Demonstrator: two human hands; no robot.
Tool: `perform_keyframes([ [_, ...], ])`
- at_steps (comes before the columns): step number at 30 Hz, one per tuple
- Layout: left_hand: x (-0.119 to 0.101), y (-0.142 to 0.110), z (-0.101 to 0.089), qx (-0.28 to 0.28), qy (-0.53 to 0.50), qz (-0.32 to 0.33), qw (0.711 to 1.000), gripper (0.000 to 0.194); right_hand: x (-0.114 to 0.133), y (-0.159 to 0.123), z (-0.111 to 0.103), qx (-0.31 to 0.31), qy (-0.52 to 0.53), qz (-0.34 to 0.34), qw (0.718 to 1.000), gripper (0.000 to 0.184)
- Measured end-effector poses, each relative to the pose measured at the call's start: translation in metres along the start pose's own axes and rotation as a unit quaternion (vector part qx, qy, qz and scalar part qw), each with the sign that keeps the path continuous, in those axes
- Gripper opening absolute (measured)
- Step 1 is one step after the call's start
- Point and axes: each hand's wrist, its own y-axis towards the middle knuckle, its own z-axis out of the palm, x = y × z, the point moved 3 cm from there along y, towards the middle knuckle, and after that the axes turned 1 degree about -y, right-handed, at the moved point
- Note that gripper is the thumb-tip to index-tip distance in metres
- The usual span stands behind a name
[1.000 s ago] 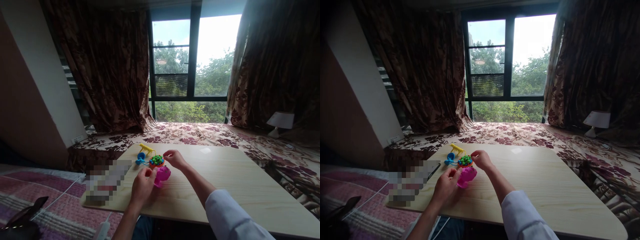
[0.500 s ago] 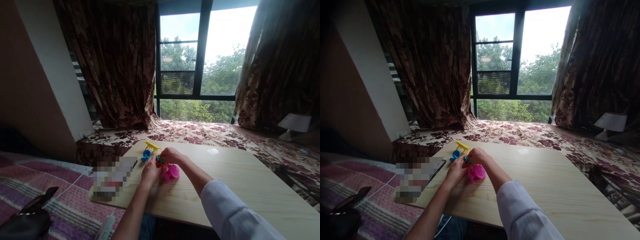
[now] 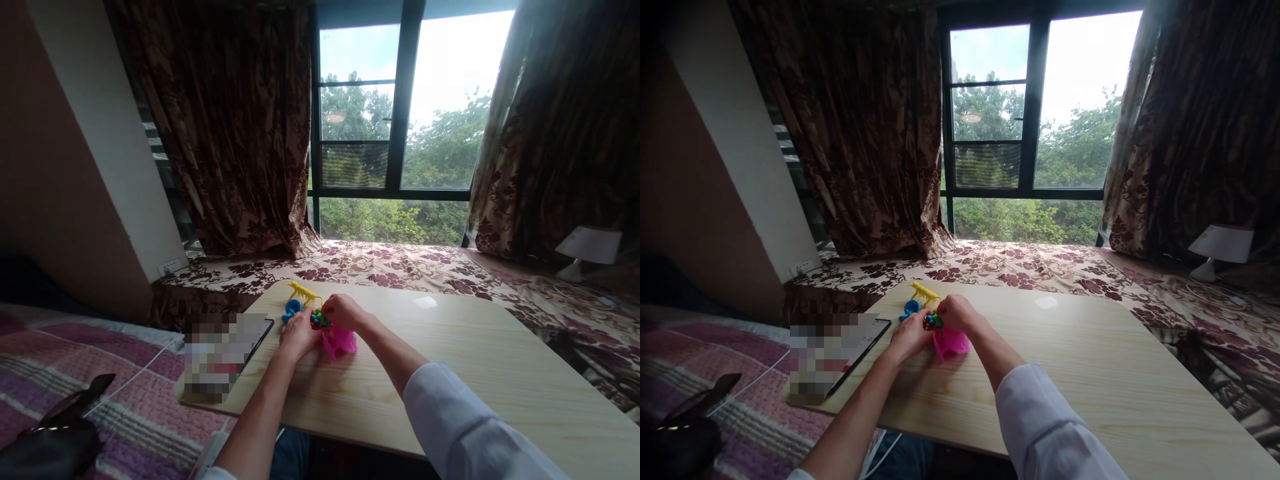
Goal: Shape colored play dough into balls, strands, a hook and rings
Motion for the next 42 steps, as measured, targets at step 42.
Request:
perform_keyframes([
  [42,-0.120,-0.079,0.063,0.024,-0.392,0.056,0.918,0.053,-0.089,-0.208,-0.056,-0.224,0.587,0.259,0.734,0.029],
])
